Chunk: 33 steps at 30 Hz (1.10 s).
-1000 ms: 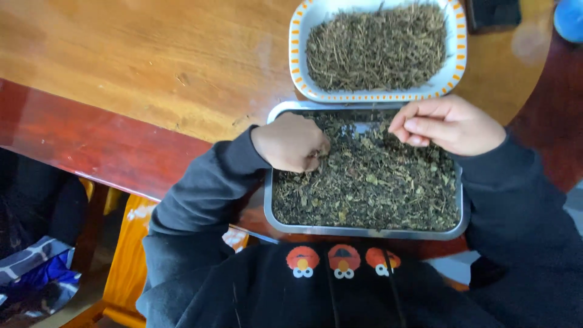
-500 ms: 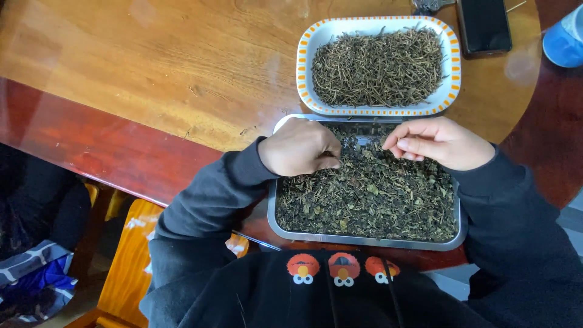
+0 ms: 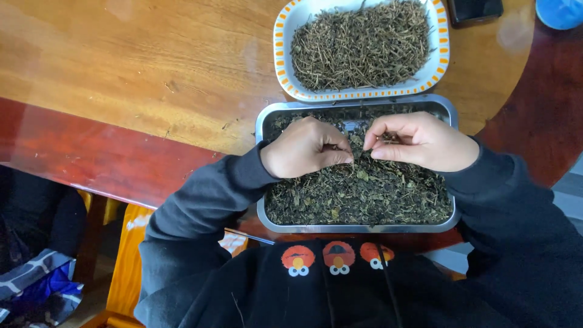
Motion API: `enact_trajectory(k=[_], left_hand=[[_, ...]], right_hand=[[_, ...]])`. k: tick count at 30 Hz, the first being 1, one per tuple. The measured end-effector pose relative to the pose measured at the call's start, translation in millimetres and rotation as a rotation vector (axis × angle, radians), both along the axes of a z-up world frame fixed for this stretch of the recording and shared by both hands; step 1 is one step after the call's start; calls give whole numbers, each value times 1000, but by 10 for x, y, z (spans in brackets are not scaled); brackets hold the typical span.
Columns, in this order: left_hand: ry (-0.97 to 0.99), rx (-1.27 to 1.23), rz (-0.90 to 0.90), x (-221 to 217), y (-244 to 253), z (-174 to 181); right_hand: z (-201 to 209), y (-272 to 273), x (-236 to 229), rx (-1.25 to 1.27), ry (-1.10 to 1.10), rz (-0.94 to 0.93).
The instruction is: Sorting through dried tea leaves to remove stems and impurities by hand.
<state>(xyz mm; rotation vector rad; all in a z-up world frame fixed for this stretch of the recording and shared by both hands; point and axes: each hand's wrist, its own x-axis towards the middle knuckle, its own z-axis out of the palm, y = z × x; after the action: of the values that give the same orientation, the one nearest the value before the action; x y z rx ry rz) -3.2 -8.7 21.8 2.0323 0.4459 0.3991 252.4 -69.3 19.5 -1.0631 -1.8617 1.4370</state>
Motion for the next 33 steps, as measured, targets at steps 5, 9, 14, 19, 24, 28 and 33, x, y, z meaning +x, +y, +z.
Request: enact_trajectory(k=[5, 9, 14, 19, 24, 28, 33], left_hand=[[12, -27, -19, 20, 4, -12], [-31, -113, -52, 28, -5, -14], [-44, -177, -115, 10, 41, 48], [-117, -253, -92, -85, 154, -211], [-202, -131, -61, -149, 248, 89], [-127, -177, -54, -216, 294, 32], [288, 105, -107, -327, 281, 162]], right_hand=[[-95, -20, -27, 56, -135, -23], [-154, 2, -43, 63, -143, -15], [-48, -21, -69, 93, -111, -8], [24, 34, -45, 148, -134, -5], [22, 29, -57, 170, -147, -9], [-6, -22, -115, 164, -188, 17], [27, -28, -233, 170, -318, 34]])
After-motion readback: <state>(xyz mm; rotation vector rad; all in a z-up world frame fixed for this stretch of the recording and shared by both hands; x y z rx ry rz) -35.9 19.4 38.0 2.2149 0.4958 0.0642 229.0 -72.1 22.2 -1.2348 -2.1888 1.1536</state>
